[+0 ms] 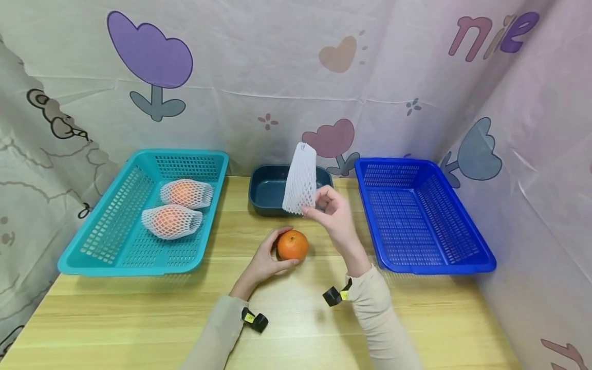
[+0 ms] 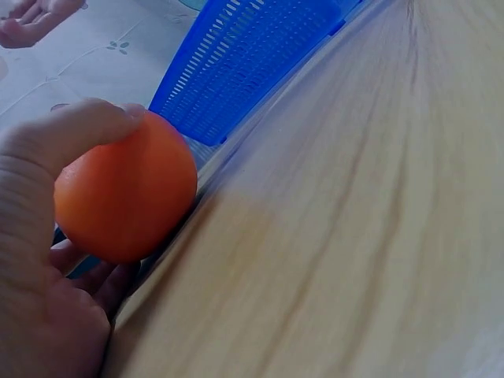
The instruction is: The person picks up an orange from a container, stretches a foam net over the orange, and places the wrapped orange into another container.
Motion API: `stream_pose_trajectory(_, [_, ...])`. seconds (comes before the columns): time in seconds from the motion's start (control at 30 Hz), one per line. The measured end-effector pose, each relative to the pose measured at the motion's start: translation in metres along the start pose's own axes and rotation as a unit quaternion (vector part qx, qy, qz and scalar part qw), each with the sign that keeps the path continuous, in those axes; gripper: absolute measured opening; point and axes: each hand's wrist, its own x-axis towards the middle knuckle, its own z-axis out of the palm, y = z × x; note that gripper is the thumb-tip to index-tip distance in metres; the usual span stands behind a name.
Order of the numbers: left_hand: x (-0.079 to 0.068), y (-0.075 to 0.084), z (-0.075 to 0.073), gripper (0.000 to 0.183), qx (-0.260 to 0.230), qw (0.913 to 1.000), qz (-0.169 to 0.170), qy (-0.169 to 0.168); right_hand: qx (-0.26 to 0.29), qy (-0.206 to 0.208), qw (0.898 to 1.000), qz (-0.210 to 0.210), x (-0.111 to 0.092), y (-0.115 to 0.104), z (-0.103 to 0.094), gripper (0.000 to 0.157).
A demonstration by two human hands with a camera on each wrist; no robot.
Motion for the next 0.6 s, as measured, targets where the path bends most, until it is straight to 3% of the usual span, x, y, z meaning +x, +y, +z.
stream_pose_trajectory(0.17, [0.000, 0.001, 0.000, 0.076, -0.001, 1.0000, 0.006, 0.005, 0.067, 0.002, 0.998, -0.009, -0.018, 0.023, -0.005, 0.028])
stream_pose_trajectory(0.33, [-0.001, -0.001, 0.000, 0.072, 0.003, 0.9999, 0.008, 0.007, 0.087, 0.026, 0.996, -0.014, -0.032, 0.045, -0.007, 0.034])
stream_pose_trajectory(0.47, [-0.001, -0.018, 0.001, 0.061, -0.011, 0.9998, 0.003, 0.017, 0.091, 0.036, 0.995, -0.027, -0.039, 0.058, -0.006, 0.038])
stream_pose_trajectory(0.6, [0.000, -0.034, 0.001, 0.043, -0.061, 0.9966, 0.024, 0.050, 0.090, 0.022, 0.995, -0.046, -0.044, 0.068, -0.005, 0.038])
